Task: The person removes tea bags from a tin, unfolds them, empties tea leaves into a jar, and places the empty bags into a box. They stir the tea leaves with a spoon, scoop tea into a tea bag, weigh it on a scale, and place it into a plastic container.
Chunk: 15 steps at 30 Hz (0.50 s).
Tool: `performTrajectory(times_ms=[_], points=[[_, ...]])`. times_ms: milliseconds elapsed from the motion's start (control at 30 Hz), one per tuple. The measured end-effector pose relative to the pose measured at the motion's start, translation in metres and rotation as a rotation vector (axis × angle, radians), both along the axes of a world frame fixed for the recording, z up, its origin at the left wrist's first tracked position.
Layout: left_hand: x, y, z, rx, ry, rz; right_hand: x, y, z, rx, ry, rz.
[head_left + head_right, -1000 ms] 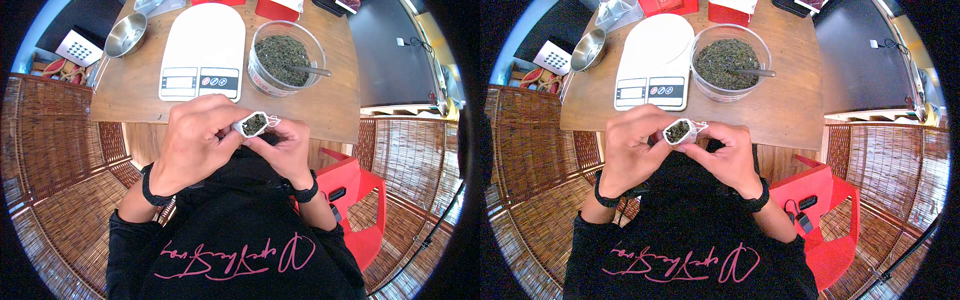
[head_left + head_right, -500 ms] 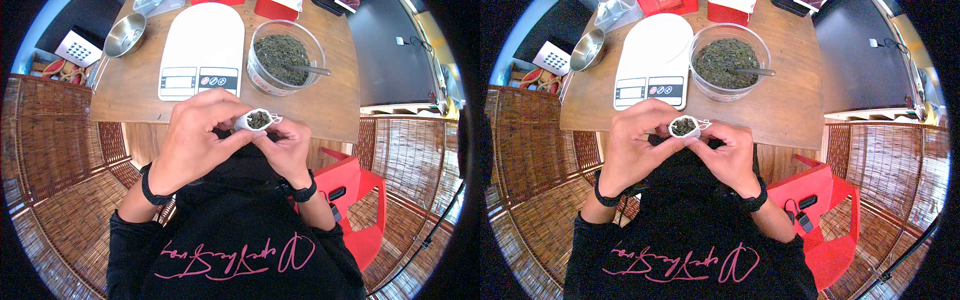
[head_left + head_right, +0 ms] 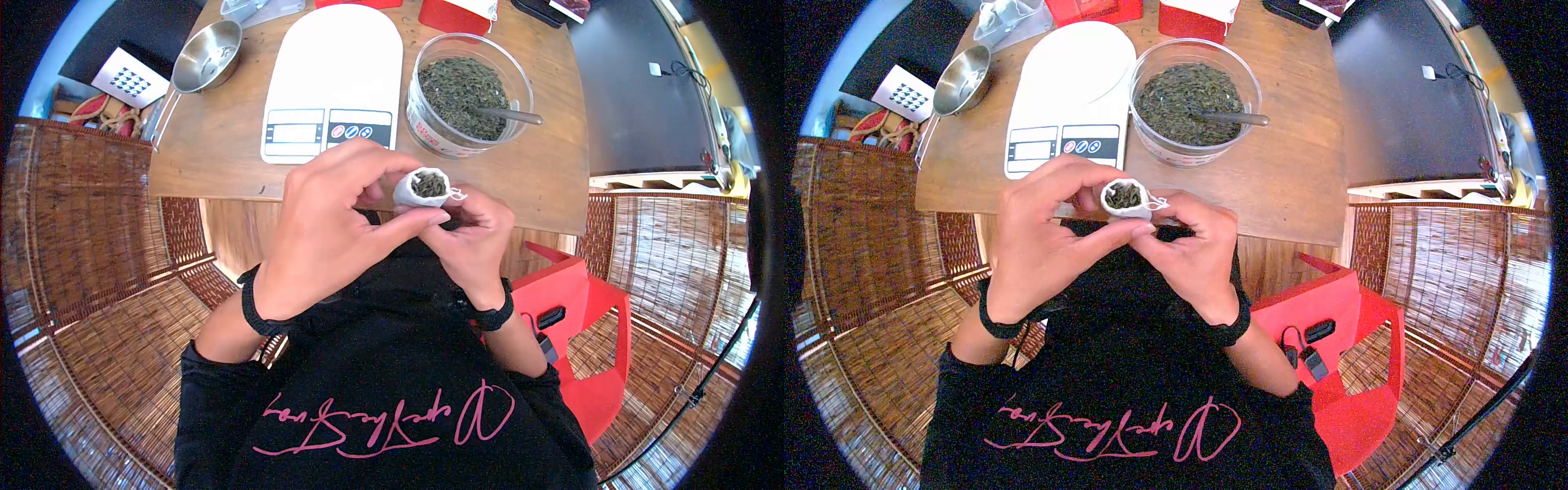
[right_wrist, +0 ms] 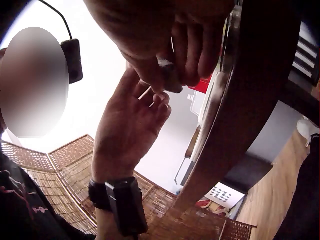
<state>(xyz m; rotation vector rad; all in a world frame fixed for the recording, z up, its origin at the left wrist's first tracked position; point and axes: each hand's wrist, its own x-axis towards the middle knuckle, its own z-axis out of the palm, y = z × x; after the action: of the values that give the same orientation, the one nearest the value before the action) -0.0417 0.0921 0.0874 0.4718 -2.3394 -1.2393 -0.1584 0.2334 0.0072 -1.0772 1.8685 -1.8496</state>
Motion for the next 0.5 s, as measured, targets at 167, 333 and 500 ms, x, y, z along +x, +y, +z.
performTrajectory(times_ms=[167, 333, 500], points=[[-0.003, 0.005, -0.010, 0.050, 0.059, 0.041, 0.001, 0.002, 0.006, 0.030, -0.093, -0.025], [-0.001, -0.001, -0.010, 0.059, 0.083, -0.010, -0.004, 0.003, 0.015, 0.009, -0.161, 0.113], [-0.001, -0.003, -0.006, 0.056, 0.077, -0.059, -0.009, 0.010, 0.013, 0.003, -0.284, 0.249]])
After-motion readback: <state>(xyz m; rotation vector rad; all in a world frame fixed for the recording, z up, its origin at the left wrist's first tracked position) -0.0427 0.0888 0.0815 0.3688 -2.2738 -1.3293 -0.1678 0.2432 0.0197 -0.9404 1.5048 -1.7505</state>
